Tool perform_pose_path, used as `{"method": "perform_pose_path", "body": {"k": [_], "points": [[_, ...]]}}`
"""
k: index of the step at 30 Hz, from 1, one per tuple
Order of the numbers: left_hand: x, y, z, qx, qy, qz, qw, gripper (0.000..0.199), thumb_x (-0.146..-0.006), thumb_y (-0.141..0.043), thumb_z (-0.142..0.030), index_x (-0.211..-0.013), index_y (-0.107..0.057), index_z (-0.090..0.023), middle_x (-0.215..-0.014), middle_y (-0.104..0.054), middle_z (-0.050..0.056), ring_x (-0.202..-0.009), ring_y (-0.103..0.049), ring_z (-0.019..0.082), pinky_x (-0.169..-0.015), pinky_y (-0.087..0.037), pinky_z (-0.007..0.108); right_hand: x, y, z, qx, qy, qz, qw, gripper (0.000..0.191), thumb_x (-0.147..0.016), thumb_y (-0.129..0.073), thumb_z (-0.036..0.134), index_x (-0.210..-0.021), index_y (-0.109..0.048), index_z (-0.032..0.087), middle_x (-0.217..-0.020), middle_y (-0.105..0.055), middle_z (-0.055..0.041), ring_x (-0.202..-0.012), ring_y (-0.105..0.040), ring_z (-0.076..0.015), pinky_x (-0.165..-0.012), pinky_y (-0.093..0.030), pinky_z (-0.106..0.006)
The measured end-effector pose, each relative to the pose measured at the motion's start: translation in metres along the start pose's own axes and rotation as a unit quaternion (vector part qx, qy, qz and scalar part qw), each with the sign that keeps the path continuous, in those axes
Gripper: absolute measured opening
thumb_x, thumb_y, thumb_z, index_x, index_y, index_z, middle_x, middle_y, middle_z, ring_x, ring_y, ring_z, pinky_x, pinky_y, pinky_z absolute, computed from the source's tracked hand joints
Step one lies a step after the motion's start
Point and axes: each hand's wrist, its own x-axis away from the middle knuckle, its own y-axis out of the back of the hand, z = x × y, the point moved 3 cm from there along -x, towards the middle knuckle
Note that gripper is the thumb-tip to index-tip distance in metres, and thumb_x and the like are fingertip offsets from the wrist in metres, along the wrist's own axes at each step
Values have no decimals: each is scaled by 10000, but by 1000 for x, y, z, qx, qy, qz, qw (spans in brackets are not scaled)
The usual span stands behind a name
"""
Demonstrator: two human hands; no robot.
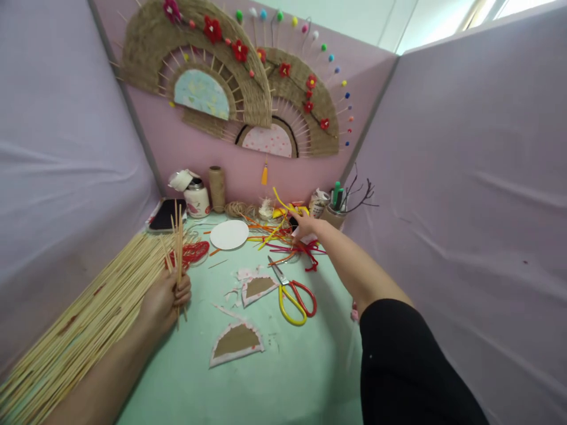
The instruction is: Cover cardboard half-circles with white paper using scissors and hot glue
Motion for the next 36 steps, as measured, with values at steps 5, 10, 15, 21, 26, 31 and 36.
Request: {"method": "perform_pose_path", "body": {"k": [5,10,15,21,26,31,36], "points": [[-2,5,1,5,19,-4,1000,245,-787,-609,-301,-729,-400,-188,-510,-359,-80,-373,-254,36,-336,-193,128,-16,-18,9,2,27,-35,999,788,-678,-738,444,-1379,-437,247,-1412,-348,-174,-1235,-451,-335,-1019,-344,-409],[-2,6,-2,4,45,-32,998,228,-783,-613,-287,-726,-417,-183,-508,-346,-77,-382,-257,39,-331,-199,127,0,17,-27,-8,43,-166,985,435,-772,-604,293,-1187,-591,161,-1187,-478,-152,-996,-548,-246,-905,-413,-340],[-2,4,-6,7,55,-45,997,211,-785,-605,-262,-713,-423,-182,-515,-333,-73,-386,-258,43,-325,-211,130,41,78,-77,-74,17,-336,939,373,-755,-581,294,-1102,-583,156,-1052,-511,-117,-980,-518,-239,-876,-431,-359],[-1,2,-4,2,63,-37,997,236,-784,-609,-240,-676,-408,-180,-509,-318,-67,-384,-256,46,-320,-225,139,70,95,-76,-81,11,-354,931,354,-725,-592,293,-1059,-579,178,-990,-545,-97,-964,-515,-249,-839,-435,-372],[-1,3,-5,2,58,-47,997,216,-797,-610,-260,-702,-434,-181,-506,-321,-69,-381,-248,43,-317,-216,136,66,74,-47,-45,5,-282,958,377,-745,-592,299,-1102,-594,177,-1048,-528,-106,-939,-532,-246,-840,-441,-365],[-3,6,-5,2,53,-46,998,225,-788,-634,-310,-718,-466,-178,-512,-316,-71,-385,-251,43,-318,-217,138,61,38,-28,50,69,-160,983,383,-789,-591,337,-1142,-602,188,-1116,-515,-138,-968,-520,-265,-863,-435,-374],[-4,6,-5,3,57,-48,997,250,-760,-659,-293,-696,-446,-179,-511,-311,-71,-387,-250,42,-318,-213,137,70,-14,-32,101,131,-1,986,478,-765,-633,302,-1234,-597,219,-1265,-493,-175,-1167,-441,-326,-919,-415,-418]]}}
